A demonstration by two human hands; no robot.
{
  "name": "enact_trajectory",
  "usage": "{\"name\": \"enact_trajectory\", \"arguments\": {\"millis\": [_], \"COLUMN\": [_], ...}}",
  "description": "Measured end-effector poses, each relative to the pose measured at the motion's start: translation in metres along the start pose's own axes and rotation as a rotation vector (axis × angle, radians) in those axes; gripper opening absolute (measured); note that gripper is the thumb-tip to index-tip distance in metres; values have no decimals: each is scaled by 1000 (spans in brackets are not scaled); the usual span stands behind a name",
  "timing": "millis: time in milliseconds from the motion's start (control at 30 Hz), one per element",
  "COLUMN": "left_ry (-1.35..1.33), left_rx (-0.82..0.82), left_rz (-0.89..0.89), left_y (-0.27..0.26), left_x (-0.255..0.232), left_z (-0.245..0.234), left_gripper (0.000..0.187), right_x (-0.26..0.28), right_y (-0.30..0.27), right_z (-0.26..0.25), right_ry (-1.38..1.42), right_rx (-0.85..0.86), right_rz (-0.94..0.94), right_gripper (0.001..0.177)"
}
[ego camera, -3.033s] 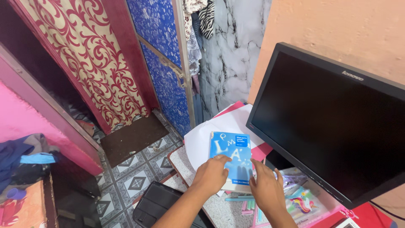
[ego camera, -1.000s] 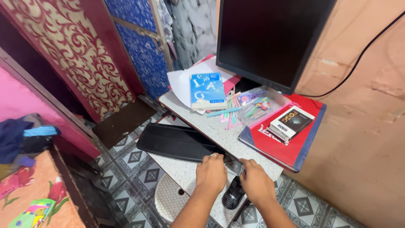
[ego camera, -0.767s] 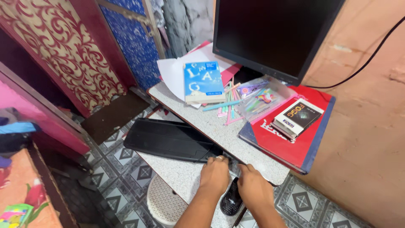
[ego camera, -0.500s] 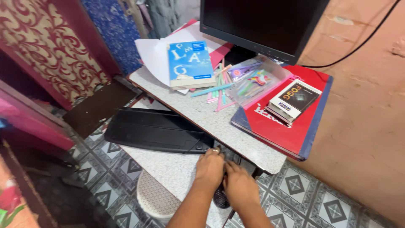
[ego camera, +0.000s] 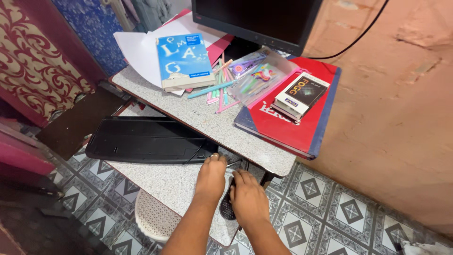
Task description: The person sorts through various items on a desk, handling books, small packages, and sheets of paper by hand before placing them into a tiered plastic storage unit and onto a nearby bed.
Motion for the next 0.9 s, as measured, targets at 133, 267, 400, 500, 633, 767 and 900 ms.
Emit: {"name": "enact_trajectory", "arguments": {"millis": [133, 267, 400, 500, 633, 767, 900], "left_ry": [50, 118, 343, 300, 307, 327, 134], "left_rx": [91, 203, 128, 96, 68, 110, 93], "left_rz": [-5, 12, 183, 139, 122, 32, -177], "left_y": [3, 1, -4, -10, -20, -20, -22], "left_x": [-6, -2, 9, 12, 5, 1, -15], "left_z": [-13, -3, 12, 3, -34, -98, -169], "left_gripper": [39, 42, 27, 22, 20, 18, 22], "right_x": [9, 14, 15, 20, 35, 60, 91], "right_y": [-5, -7, 2, -1, -10, -18, -20], "right_z": [-14, -22, -36, -47, -57, -73, -110], "right_ry": [-22, -43, -86, -69, -84, -105, -107], "right_rx": [-11, -24, 57, 52, 63, 110, 85], "right_rz": [-32, -96, -173, -148, -108, -53, -52], "right_gripper": [45, 45, 45, 42, 41, 44, 47]}}
Point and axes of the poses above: each hand's wrist, its own y-axis towards the middle knuckle, its own z-axis out of the palm, x = y × z, the point moved 2 cm from there along y, towards the middle knuckle, and after that the axes turned 6 degrees about -x, right-handed, at the moved point
